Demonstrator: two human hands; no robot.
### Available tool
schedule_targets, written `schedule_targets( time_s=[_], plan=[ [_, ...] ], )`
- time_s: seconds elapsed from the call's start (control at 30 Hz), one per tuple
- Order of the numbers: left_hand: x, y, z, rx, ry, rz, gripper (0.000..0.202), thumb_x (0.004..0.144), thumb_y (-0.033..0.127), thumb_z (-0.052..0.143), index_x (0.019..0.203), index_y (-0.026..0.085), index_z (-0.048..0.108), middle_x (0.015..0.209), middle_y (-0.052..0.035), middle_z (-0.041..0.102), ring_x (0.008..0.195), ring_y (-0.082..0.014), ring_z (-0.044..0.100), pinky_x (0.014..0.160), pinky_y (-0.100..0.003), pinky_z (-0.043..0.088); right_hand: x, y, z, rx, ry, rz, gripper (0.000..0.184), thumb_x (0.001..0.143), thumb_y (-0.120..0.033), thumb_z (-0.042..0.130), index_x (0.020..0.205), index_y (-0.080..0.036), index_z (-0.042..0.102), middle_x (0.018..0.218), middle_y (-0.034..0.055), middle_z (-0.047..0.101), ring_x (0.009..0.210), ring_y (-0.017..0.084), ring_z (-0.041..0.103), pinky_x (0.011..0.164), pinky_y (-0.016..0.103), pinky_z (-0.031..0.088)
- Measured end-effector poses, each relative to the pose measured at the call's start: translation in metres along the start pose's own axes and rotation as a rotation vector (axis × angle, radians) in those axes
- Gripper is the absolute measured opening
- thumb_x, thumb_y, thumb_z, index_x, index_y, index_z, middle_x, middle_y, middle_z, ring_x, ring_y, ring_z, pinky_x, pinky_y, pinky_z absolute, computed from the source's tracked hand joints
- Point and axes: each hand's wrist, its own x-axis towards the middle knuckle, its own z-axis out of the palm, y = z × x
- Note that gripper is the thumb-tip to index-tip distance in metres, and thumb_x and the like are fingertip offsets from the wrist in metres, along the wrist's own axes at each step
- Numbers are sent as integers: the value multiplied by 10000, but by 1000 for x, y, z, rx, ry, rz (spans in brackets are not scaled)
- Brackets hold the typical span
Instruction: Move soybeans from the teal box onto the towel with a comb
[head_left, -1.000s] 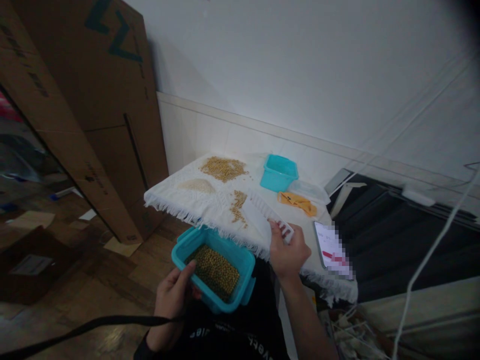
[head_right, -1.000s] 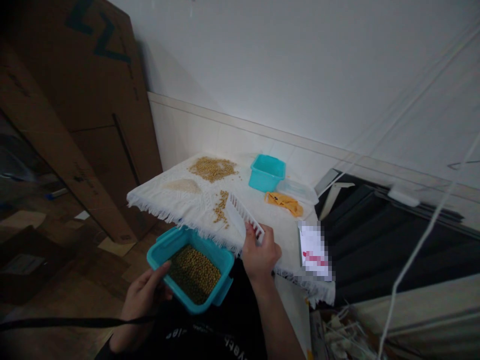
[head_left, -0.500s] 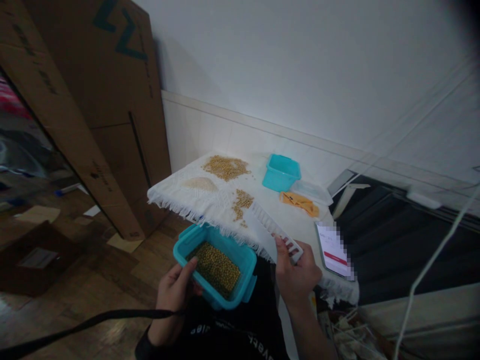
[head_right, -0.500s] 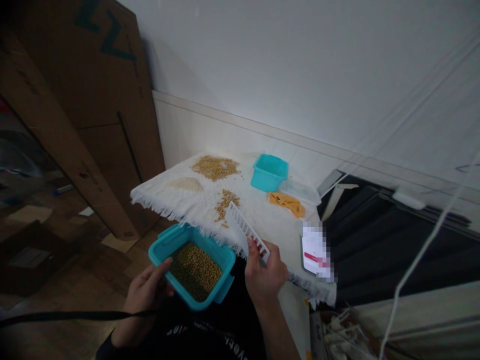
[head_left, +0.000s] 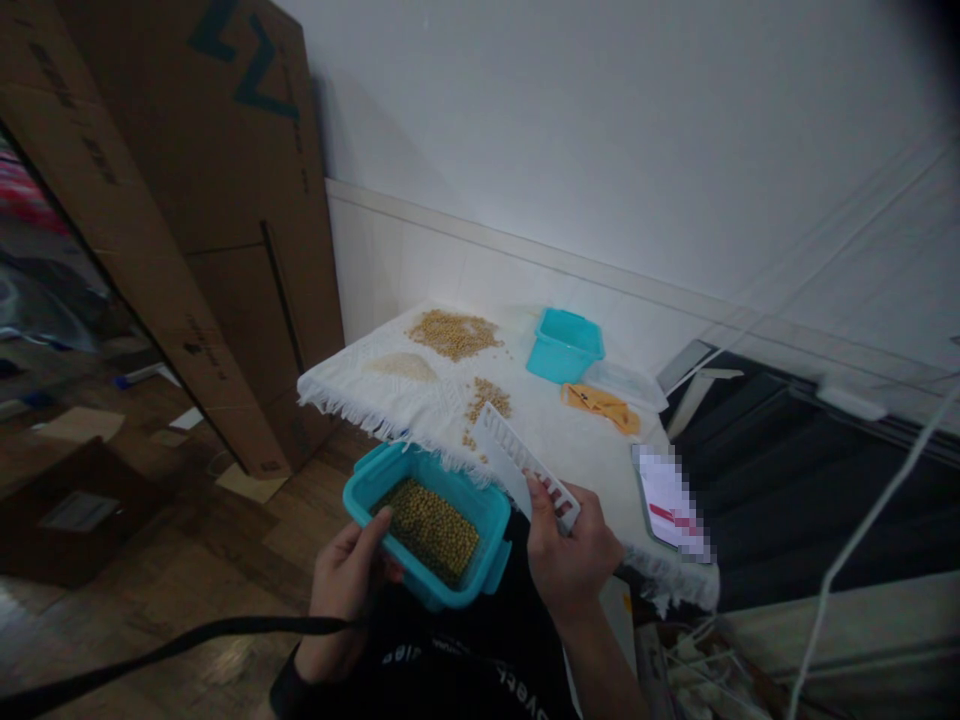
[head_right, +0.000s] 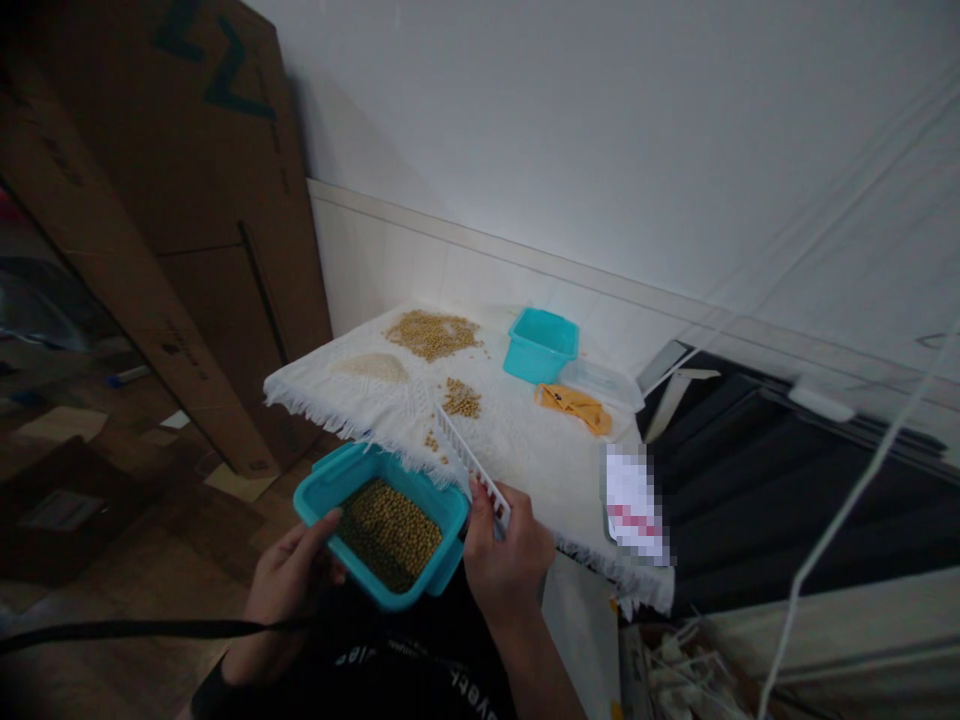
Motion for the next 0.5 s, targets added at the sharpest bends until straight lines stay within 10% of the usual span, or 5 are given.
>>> schedule_targets(
  time_s=[0.5],
  plan=[
    [2,1,-1,-15,-17,42,391,643,487,801,543,197,559,401,51,542,370,-111,507,400,-213,409,-9,-21,5,31,33,-75,392,925,-514,555,804,-164,685,618,58,715,520,182,674,503,240,470]
  ],
)
